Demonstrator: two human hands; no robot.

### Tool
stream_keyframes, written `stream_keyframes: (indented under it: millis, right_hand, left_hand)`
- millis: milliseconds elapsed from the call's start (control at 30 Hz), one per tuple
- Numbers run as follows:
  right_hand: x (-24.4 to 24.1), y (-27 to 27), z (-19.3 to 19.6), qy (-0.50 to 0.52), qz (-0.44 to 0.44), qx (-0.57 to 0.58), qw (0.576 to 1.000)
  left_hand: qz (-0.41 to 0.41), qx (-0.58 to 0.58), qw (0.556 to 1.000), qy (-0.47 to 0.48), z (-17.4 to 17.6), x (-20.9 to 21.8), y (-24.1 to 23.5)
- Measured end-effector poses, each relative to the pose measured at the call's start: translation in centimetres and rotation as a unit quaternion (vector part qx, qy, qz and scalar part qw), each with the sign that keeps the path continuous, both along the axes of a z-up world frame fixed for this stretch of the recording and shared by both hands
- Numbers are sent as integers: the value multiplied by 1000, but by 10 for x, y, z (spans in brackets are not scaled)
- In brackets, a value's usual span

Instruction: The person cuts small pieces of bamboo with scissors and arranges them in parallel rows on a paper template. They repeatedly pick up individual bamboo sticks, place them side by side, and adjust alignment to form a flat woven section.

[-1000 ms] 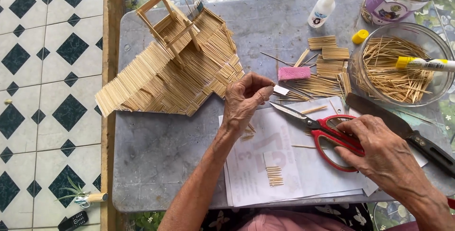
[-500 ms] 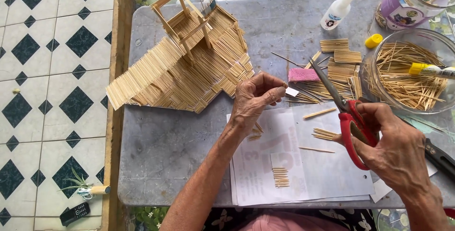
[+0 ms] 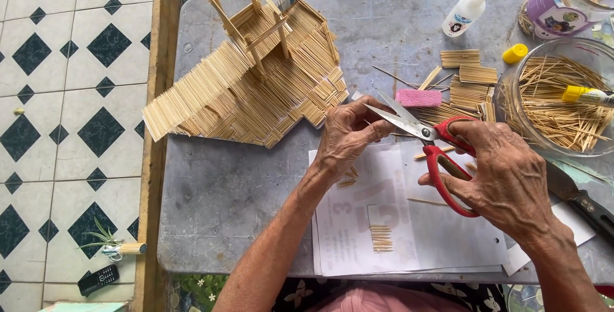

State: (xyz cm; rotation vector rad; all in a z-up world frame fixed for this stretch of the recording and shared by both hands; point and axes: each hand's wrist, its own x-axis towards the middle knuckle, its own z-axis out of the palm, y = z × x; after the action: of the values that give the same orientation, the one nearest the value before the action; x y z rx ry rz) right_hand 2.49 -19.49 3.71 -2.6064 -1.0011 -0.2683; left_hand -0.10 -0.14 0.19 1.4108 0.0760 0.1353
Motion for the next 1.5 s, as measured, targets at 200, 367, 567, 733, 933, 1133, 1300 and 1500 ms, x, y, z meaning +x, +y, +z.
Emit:
stream_keyframes:
  millis: [200, 367, 567, 733, 933, 1133, 1300, 1500]
  right_hand:
    - [0, -1, -3, 24, -9, -3, 1000]
    - [0, 0, -5, 37, -3, 12, 999]
    - [0, -1, -11, 38, -8, -4, 999]
    - [1, -5, -11, 41, -4, -9, 999]
    - [0, -14, -25, 26, -26, -13, 999]
    - [4, -15, -20, 41, -50, -12, 998]
    - [5, -12, -15, 26, 0, -10, 1000]
    - [-5, -32, -16, -16, -100, -83, 991]
  left_hand:
    - [5, 57, 998, -14, 3, 0, 0]
    - [-7, 62, 998, -24, 3, 0, 1]
    - [-16, 39, 999, -23, 2, 0, 2]
    - [-21, 36, 999, -25, 2, 0, 1]
    - [-29, 20, 999, -21, 1, 0, -1]
    - [-30, -95, 995, 2, -4, 1, -1]
    - [-14, -62, 998, 20, -9, 4, 0]
    - [4, -56, 998, -14, -7, 1, -1]
